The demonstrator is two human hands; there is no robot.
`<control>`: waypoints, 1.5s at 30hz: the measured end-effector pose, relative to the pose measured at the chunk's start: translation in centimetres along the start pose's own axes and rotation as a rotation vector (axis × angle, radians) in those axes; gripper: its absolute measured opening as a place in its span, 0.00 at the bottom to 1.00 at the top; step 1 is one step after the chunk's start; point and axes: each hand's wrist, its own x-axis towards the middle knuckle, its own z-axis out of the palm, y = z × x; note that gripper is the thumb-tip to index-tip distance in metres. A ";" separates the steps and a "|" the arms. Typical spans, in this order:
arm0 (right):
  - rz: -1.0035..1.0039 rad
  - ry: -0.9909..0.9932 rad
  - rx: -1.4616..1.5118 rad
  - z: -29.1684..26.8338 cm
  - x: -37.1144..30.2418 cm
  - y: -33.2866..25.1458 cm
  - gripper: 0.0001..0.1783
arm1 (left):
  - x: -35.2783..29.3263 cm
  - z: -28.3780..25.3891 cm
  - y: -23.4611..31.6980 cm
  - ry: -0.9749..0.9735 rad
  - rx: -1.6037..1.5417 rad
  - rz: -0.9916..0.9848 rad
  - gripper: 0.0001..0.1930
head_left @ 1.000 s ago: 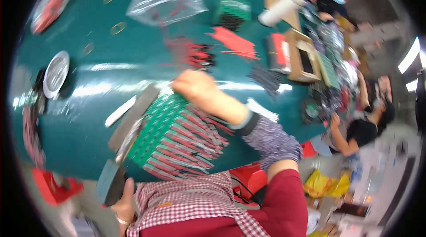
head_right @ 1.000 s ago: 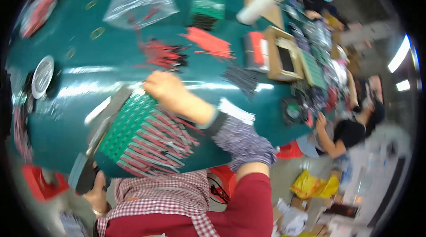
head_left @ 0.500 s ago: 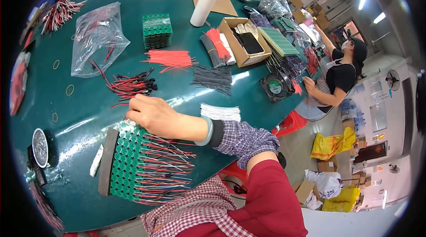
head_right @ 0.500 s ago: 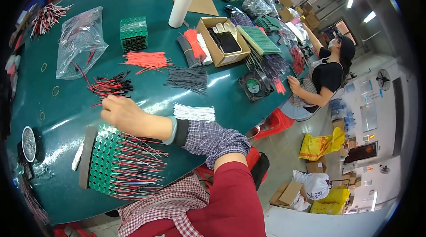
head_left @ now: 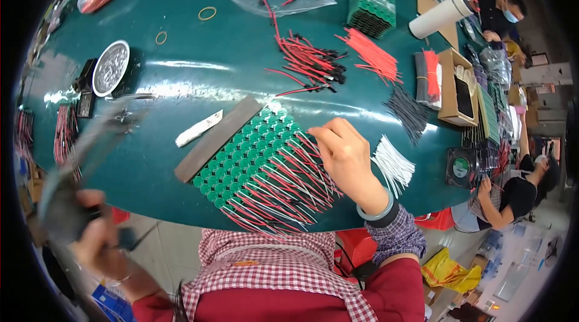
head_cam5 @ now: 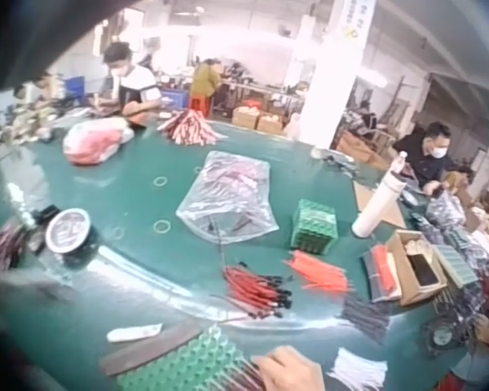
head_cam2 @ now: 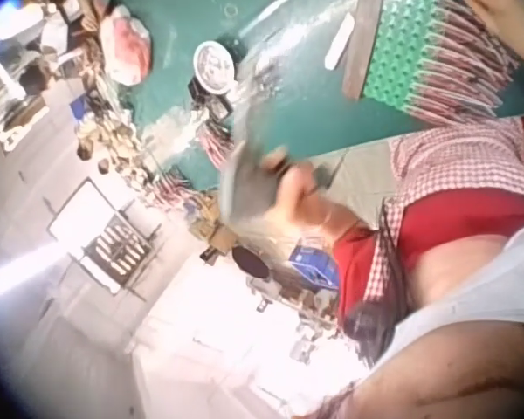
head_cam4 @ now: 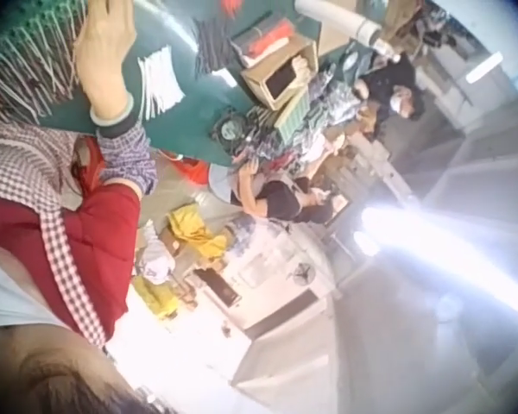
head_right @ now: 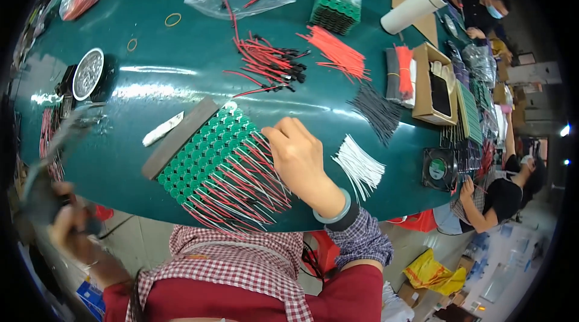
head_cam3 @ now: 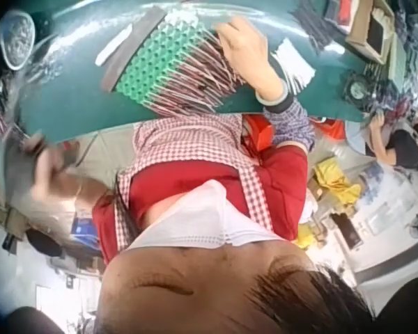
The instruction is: The person solders wires onto an array of circuit boards using a soldering tool, picking up and positioning the wires by hand.
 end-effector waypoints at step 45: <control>0.035 0.110 0.009 4.0 -0.9 -0.5 0.17 | -2.4 15.2 -7.6 -0.497 0.378 -0.250 0.11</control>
